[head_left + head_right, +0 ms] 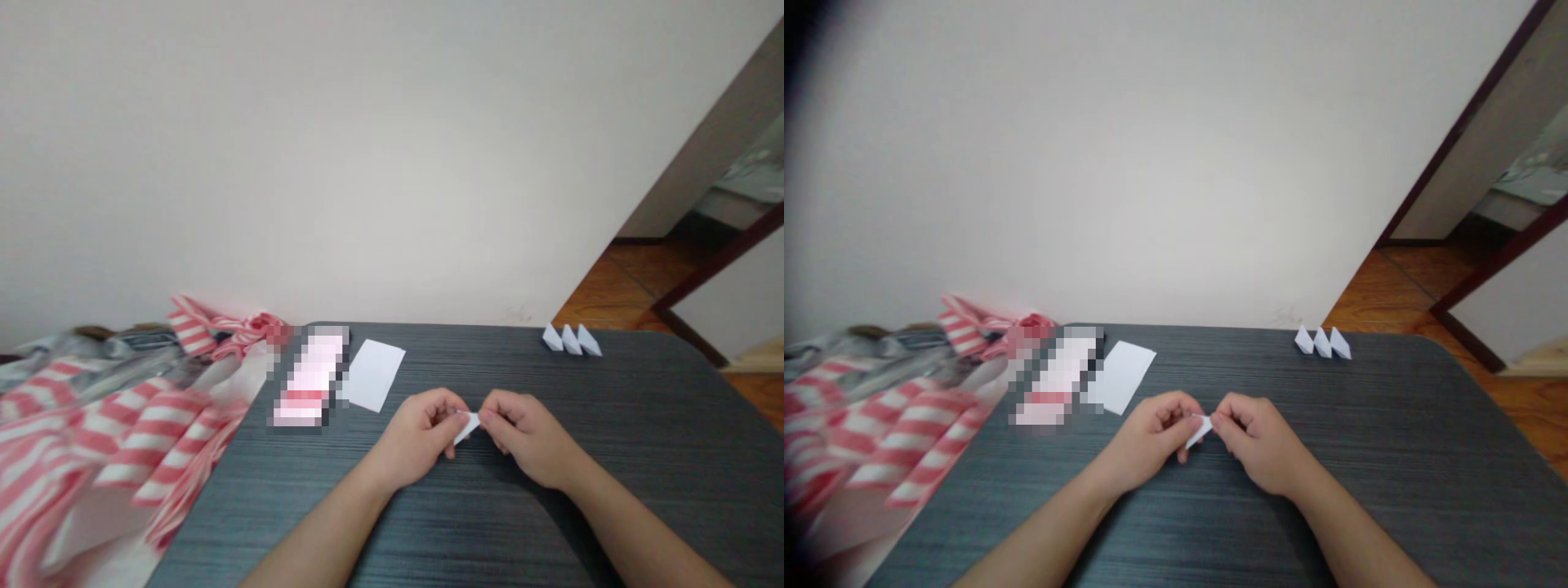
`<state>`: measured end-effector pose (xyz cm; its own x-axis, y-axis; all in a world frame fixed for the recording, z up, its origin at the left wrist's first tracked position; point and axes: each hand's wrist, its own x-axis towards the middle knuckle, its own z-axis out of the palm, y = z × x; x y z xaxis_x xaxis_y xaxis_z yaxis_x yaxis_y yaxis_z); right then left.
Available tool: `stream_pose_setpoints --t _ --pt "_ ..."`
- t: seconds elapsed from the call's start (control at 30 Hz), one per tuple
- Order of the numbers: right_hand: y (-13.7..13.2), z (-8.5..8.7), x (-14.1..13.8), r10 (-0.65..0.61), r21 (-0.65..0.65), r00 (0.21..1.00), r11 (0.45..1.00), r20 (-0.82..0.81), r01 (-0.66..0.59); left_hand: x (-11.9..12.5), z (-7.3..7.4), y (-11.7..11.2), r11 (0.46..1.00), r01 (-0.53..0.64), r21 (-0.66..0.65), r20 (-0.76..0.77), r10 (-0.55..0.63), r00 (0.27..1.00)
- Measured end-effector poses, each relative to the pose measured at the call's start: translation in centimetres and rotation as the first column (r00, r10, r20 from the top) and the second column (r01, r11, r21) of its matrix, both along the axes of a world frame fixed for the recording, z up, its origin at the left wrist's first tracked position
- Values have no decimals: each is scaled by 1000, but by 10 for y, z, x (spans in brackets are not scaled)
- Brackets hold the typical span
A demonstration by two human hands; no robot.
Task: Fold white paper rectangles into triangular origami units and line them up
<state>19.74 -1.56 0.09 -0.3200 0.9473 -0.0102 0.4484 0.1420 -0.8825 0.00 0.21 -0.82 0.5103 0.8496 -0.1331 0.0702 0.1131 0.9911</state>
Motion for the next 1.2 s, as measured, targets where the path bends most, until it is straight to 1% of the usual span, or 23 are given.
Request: stream_pose_setpoints --t 0.13,0.23,0.33,0.47,0.53,0.63,0.73,0.87,1.03,1.2 --pt "-1 -2 -1 -8 -6 999 1000 -39 8 1 1 1 998 -23 -52 42 25 999" --pt "-1 -6 -3 -19 -57 991 998 -130 11 1 -1 2 995 -51 -83 91 58 994" --pt "-2 -10 -5 -30 -98 973 995 -228 7 1 -3 3 994 -65 -86 130 76 989" --pt "-2 -15 -6 -12 -104 955 994 -297 -20 1 -4 1 999 -14 -46 88 18 996" --pt "-2 -16 -6 -7 -102 954 995 -301 -25 1 -3 0 1000 15 -4 39 -15 999" --pt "-2 -18 -6 -19 -95 955 995 -295 -10 1 -1 -2 998 23 62 -30 -21 999" --pt "-1 -19 -5 -23 -76 956 997 -293 0 0 1 -2 995 31 90 -46 -27 999" --pt "-1 -19 -4 -18 -40 958 999 -287 7 1 1 -2 996 45 74 -23 -43 999" --pt "0 -16 -4 10 9 976 1000 -215 -8 2 0 -2 999 37 37 -5 -36 999" --pt "1 -13 -5 40 19 978 999 -203 -37 2 -3 -2 1000 20 17 25 -21 999"
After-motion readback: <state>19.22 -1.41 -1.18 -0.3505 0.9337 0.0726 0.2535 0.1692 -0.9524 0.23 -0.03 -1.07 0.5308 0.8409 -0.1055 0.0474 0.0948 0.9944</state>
